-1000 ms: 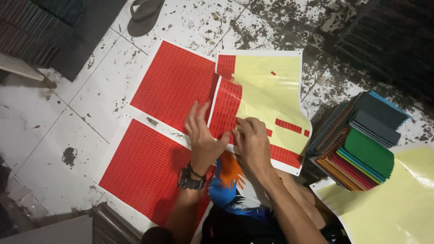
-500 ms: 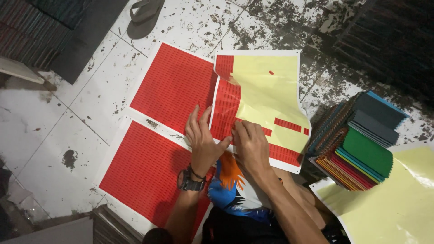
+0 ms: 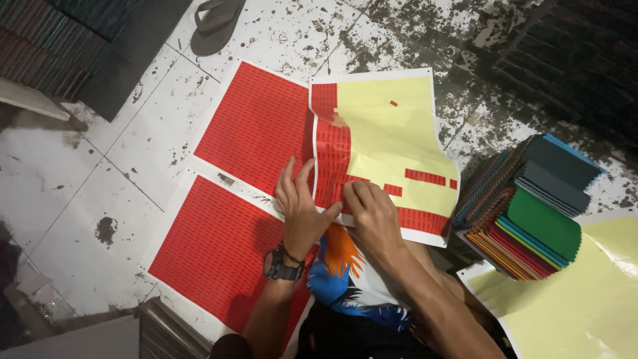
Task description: The person sits on a tiled floor and peels small red adhesive squares from a yellow backing sheet. They place these squares onto the edges of a stack of colorful, textured mats, pressing them down to secure the layers. The person handles the stack of mats and the adhesive sheets by hand.
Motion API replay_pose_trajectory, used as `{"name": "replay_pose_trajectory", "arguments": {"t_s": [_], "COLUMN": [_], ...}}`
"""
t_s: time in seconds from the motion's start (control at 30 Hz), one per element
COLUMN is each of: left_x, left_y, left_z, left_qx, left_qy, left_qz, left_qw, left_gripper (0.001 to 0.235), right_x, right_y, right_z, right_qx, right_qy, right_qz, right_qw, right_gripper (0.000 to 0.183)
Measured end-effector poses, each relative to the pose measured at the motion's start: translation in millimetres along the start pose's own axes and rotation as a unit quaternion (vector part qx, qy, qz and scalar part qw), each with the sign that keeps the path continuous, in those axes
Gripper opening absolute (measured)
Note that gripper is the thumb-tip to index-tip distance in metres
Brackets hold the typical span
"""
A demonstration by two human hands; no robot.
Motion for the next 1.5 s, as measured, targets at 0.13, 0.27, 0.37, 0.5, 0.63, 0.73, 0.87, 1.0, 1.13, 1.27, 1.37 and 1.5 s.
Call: {"name": "replay_pose_trajectory", "arguments": {"t_s": [0.13,0.27,0.37,0.5,0.63,0.73,0.87,1.0,1.13,1.27,1.37,1.5], "left_x": [5.5,13.5,9.6,13.2,12.0,9.5,11.1,9.6,-2.9,-19.1,-45.8,-98.4], "left_y": [0.8,2.2,1.1,0.3,-0.7,-0.9,-2.3,-1.5,-6.2,-16.6,-30.9,-35.2], "left_z": [-3.1,-6.6,-9.9,-20.4,-22.9,-25.8,-24.8,-18.6,-5.5,-26.0,-56.0,-77.0], "left_qx": [-0.003,-0.018,-0.026,-0.046,-0.070,-0.078,-0.075,-0.072,-0.090,-0.166,-0.155,-0.102], "left_qy": [-0.015,-0.001,-0.004,-0.041,-0.062,-0.066,-0.064,-0.054,0.068,0.515,0.653,0.707], "left_qz": [0.000,-0.025,-0.043,-0.082,-0.102,-0.107,-0.103,-0.091,-0.106,-0.030,-0.060,-0.076], "left_qw": [1.000,1.000,0.999,0.995,0.990,0.989,0.990,0.992,0.988,0.841,0.739,0.696], "left_gripper": [0.100,0.099,0.096,0.096,0.100,0.099,0.099,0.101,0.093,0.061,0.058,0.063], "right_x": [-3.7,-15.3,-22.4,-23.5,-26.5,-26.9,-21.2,-20.8,-24.0,-12.8,-3.1,-15.2], "right_y": [-2.5,-6.7,-6.3,-9.1,-5.1,0.9,-0.2,0.1,-8.9,0.1,-7.1,-0.5], "right_z": [0.8,5.3,10.0,12.5,2.4,-3.5,2.6,-0.2,32.5,53.5,68.4,69.7], "right_qx": [0.003,0.013,0.011,0.020,-0.004,-0.019,-0.039,-0.055,-0.082,-0.048,-0.048,-0.109], "right_qy": [0.001,-0.109,-0.141,-0.072,-0.082,-0.042,0.003,-0.020,-0.278,-0.540,-0.610,-0.559], "right_qz": [0.009,-0.067,-0.126,-0.137,-0.133,-0.122,-0.074,-0.082,-0.228,-0.290,-0.241,-0.289], "right_qw": [1.000,0.992,0.982,0.988,0.988,0.991,0.997,0.995,0.929,0.789,0.754,0.770], "right_gripper": [0.047,0.020,0.026,0.034,0.025,0.021,0.014,0.008,0.014,0.013,0.013,0.054]}}
Point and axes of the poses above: each hand's wrist, its own y-axis away from the middle knuckle, its own z-axis out of the back of the hand, x = y × z, the point moved 2 cm from there along -y, towards the middle knuckle, and after that the axes turned 12 degrees about y, right-handed, at the moved point
